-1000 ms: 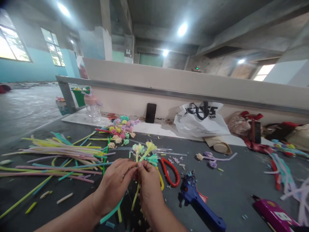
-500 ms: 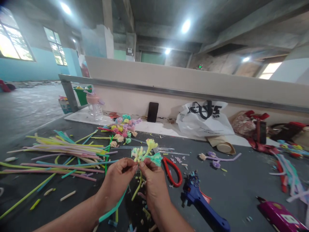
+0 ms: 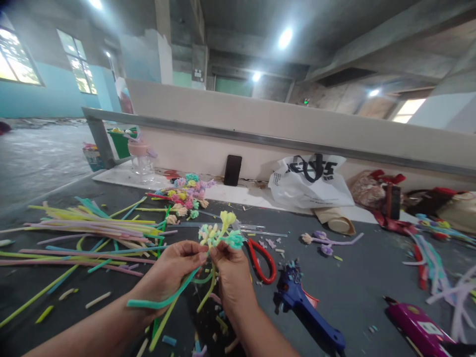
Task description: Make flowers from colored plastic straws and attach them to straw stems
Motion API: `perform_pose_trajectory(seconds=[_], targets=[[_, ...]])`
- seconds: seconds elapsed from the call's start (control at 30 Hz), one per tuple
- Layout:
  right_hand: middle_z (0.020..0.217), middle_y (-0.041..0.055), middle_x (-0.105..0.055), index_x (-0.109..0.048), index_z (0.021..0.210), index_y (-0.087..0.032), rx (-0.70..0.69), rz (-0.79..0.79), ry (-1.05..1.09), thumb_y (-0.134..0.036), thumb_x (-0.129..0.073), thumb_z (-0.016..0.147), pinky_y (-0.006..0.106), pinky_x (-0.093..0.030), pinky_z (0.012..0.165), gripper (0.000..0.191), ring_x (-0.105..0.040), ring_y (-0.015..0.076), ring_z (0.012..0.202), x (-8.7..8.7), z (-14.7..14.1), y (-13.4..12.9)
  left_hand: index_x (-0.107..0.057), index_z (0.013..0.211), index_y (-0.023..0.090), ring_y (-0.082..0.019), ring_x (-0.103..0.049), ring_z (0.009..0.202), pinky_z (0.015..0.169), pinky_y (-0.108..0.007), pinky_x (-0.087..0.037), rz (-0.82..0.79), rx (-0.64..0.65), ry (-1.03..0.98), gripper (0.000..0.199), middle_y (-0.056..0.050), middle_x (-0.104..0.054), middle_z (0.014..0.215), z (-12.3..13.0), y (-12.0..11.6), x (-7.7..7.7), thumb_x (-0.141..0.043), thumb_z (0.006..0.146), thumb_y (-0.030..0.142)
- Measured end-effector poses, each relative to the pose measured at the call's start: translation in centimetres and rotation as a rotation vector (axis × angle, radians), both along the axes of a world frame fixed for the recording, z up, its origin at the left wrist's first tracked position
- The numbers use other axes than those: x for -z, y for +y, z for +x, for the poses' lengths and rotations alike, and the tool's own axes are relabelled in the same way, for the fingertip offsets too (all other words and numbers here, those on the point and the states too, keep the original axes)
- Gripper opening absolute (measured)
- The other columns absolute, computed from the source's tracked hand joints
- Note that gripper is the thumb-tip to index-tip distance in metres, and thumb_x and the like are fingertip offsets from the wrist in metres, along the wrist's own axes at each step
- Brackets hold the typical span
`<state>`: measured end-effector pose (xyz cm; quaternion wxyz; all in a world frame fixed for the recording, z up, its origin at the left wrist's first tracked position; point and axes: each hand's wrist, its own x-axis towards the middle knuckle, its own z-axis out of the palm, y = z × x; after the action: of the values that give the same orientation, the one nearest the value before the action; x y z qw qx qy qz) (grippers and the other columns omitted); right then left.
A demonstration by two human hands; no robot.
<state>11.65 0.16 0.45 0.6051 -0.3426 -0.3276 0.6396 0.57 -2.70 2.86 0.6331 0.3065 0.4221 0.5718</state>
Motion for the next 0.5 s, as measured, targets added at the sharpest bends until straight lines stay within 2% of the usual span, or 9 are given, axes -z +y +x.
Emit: perform_pose_trajectory(seconds=[0.17, 0.37, 0.5], targets=[[0.064, -0.0046, -0.061, -0.064, 0.066, -0.019, -0.038, 0.017, -0.037, -0.02, -0.08, 0.052, 0.025, -0.042, 0.064, 0.022, -0.054, 0.0113, 0.063, 0.01, 0.27, -0.05, -0.063, 0.065, 0.01, -0.004, -0.042, 0.043, 0.045, -0.018, -0.028, 0.016, 0.072, 0.022, 0.032, 0.003, -0.054, 0.049, -0.3, 0.03, -0.17, -0.078, 0.048, 0.033], [0.07, -0.0038, -0.061, -0.063, 0.068, -0.02, -0.111, 0.005, 0.016, -0.018, -0.079, 0.053, 0.024, -0.043, 0.066, 0.022, -0.055, 0.0112, 0.067, -0.44, 0.24, -0.24, -0.059, 0.065, 0.011, -0.004, -0.041, 0.038, 0.041, -0.018, -0.028, -0.011, 0.126, 0.029, 0.037, 0.004, -0.053, 0.044, -0.44, 0.35, -0.07, -0.079, 0.048, 0.037], [0.072, -0.0049, -0.061, -0.063, 0.068, -0.021, -0.161, 0.019, 0.043, -0.017, -0.078, 0.054, 0.023, -0.044, 0.067, 0.021, -0.055, 0.011, 0.067, -0.63, 0.04, -0.44, -0.054, 0.06, 0.013, -0.004, -0.037, 0.034, 0.038, -0.017, -0.025, -0.016, 0.124, 0.043, 0.038, 0.006, -0.048, 0.039, -0.64, 0.62, 0.35, -0.078, 0.049, 0.039]])
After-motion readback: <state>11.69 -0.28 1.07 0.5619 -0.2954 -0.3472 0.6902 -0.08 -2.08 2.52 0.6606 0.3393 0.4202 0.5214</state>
